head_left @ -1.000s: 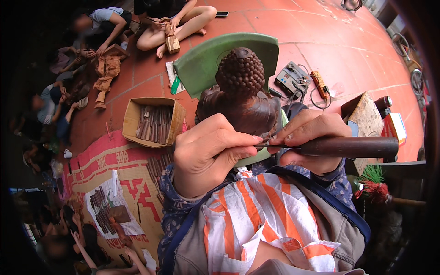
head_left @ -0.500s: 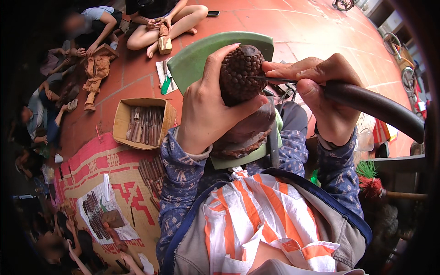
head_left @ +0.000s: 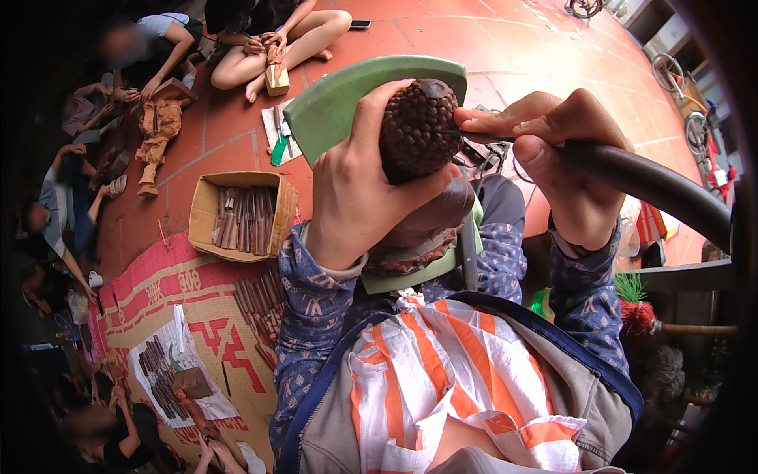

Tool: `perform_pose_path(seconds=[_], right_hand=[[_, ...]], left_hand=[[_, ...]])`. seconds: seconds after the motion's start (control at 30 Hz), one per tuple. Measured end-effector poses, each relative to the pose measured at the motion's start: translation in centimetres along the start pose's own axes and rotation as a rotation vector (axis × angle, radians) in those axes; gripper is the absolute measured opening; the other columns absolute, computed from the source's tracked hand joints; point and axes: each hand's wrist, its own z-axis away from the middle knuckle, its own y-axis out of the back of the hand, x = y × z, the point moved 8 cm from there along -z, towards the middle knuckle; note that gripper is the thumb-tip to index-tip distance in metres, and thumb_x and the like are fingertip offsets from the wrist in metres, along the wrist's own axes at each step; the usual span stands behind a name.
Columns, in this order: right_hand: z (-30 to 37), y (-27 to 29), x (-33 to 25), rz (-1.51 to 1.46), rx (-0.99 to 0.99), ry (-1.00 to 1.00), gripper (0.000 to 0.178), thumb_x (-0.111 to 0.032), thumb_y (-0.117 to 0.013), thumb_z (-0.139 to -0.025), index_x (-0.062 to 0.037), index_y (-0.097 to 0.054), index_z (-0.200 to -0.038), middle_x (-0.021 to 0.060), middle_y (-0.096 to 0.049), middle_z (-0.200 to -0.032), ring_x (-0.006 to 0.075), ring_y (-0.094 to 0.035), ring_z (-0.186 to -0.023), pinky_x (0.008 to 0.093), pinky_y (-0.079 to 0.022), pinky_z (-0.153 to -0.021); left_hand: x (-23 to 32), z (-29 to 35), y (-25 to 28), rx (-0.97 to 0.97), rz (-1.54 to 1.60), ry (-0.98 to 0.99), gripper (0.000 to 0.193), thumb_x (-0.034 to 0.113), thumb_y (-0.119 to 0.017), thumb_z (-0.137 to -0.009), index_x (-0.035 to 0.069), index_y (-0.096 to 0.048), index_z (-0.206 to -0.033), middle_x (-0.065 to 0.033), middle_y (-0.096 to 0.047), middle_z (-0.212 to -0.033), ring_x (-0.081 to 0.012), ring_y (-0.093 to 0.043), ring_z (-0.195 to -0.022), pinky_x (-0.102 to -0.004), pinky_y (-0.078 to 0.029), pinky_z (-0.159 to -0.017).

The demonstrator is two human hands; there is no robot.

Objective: The person carves a small, round wooden object using a chisel and mallet. They hold the object in their left hand and strike the chisel with the mallet in their right hand to shape the surface.

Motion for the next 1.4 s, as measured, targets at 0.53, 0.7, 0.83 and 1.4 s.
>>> perform_pose_path(seconds=[0.53,0.7,0.83,1.4], right_hand=[[4.9,-2.0,0.4,0.050,0.414,0.395,0.017,0.003,-0.066,-0.085,0.0091,-0.053,-0.094,0.0331,-0.066,-0.093,0.0392,-0.067,-0.095,0.0482,-0.054,-0.084],[5.4,-2.6,0.6,0.045,0.534,0.411,0.018,-0.001,-0.067,-0.086,0.0089,-0.054,-0.092,0.0327,-0.066,-0.091,0.0378,-0.069,-0.090,0.0414,-0.057,-0.077],[5.5,-2.9,0.5,0.088,0.564,0.426,0.019,-0.003,-0.067,-0.086,0.0090,-0.054,-0.092,0.0324,-0.066,-0.090,0.0370,-0.070,-0.088,0.0401,-0.057,-0.076],[5.2,-3.3,0.2,0.289,0.586,0.476,0.016,-0.005,-0.068,-0.086,0.0044,-0.055,-0.093,0.0275,-0.068,-0.091,0.0388,-0.068,-0.092,0.0483,-0.054,-0.083]], left_hand=[[-0.6,0.0,-0.1,-0.037,0.072,0.014,0.073,0.032,-0.083,-0.069,0.007,-0.046,-0.127,-0.0147,-0.066,-0.103,-0.0315,-0.069,-0.091,-0.0392,-0.056,-0.076],[-0.5,0.0,-0.2,-0.046,0.068,0.024,0.072,0.032,-0.084,-0.069,0.007,-0.047,-0.126,-0.0145,-0.066,-0.103,-0.0311,-0.069,-0.092,-0.0390,-0.056,-0.076],[-0.5,0.0,-0.1,-0.037,0.067,0.028,0.073,0.034,-0.084,-0.069,0.007,-0.047,-0.126,-0.0141,-0.067,-0.104,-0.0310,-0.069,-0.092,-0.0388,-0.056,-0.077],[-0.1,-0.1,0.0,-0.018,0.036,0.026,0.071,0.030,-0.082,-0.070,0.007,-0.047,-0.128,-0.0142,-0.067,-0.102,-0.0318,-0.069,-0.090,-0.0392,-0.056,-0.076]])
